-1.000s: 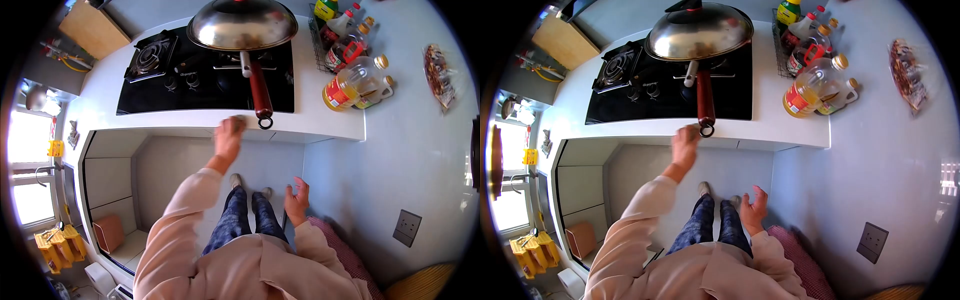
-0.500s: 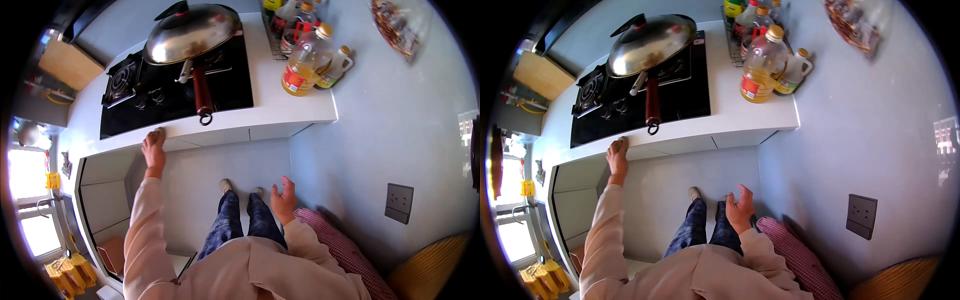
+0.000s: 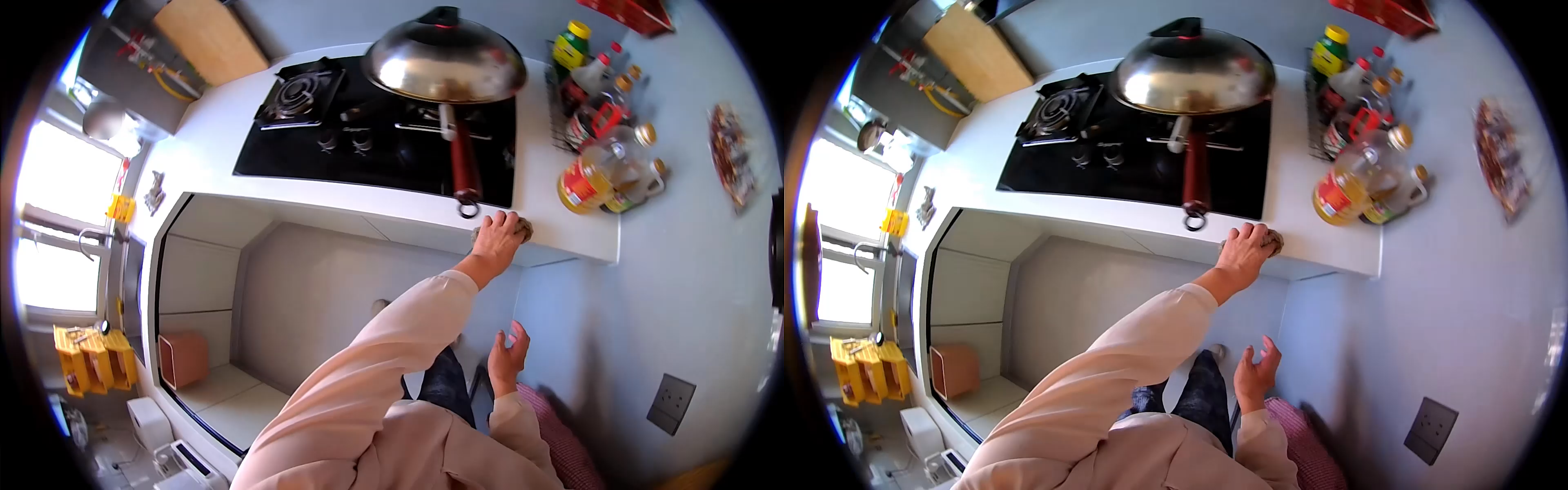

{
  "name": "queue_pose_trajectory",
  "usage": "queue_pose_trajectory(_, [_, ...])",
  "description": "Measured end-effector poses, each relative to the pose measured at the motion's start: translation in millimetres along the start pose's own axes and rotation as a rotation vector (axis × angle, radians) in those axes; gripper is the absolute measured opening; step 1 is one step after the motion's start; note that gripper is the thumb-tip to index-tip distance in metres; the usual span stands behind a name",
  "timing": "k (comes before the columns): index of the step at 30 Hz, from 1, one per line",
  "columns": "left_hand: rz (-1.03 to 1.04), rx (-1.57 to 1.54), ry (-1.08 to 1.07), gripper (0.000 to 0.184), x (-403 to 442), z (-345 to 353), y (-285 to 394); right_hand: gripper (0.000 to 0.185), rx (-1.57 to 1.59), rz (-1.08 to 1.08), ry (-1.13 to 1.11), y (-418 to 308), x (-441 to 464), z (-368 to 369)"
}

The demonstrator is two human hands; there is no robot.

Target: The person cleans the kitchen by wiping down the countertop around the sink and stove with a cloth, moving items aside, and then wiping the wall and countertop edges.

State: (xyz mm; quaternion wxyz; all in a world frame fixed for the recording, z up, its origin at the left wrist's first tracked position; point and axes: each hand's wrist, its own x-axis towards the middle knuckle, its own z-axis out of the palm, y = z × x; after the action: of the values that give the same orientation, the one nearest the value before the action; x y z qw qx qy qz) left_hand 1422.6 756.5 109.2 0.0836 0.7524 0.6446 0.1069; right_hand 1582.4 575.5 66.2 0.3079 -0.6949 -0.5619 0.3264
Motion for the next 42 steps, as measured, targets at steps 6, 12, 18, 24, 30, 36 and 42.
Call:
queue_pose_trajectory(6, [-0.177,-0.086,0.070,0.051,-62,-47,-140,0.041,-0.057,-0.012,-0.066,-42,4,48])
queue_pose_trajectory(12, [-0.382,0.050,0.178,0.053,-154,-99,-306,0.039,-0.091,-0.098,-0.096,-106,1,128])
queue_pose_trajectory(18, [-0.615,0.180,0.303,0.048,-247,-144,-496,0.038,-0.231,-0.065,-0.150,-180,-18,207])
queue_pose_trajectory(24, [-0.486,0.009,0.253,0.056,-218,-110,-445,0.036,-0.261,-0.035,-0.154,-220,-41,250])
queue_pose_trajectory(30, [-0.041,-0.121,0.207,0.048,-161,-83,-334,0.040,-0.260,-0.025,-0.176,-256,-44,270])
queue_pose_trajectory(36, [-0.351,0.014,0.360,0.049,-259,-121,-497,0.041,-0.302,-0.037,-0.228,-264,-41,287])
queue_pose_trajectory(42, [-0.769,0.261,0.256,0.045,-296,-174,-583,0.040,-0.242,-0.039,-0.202,-260,-27,287])
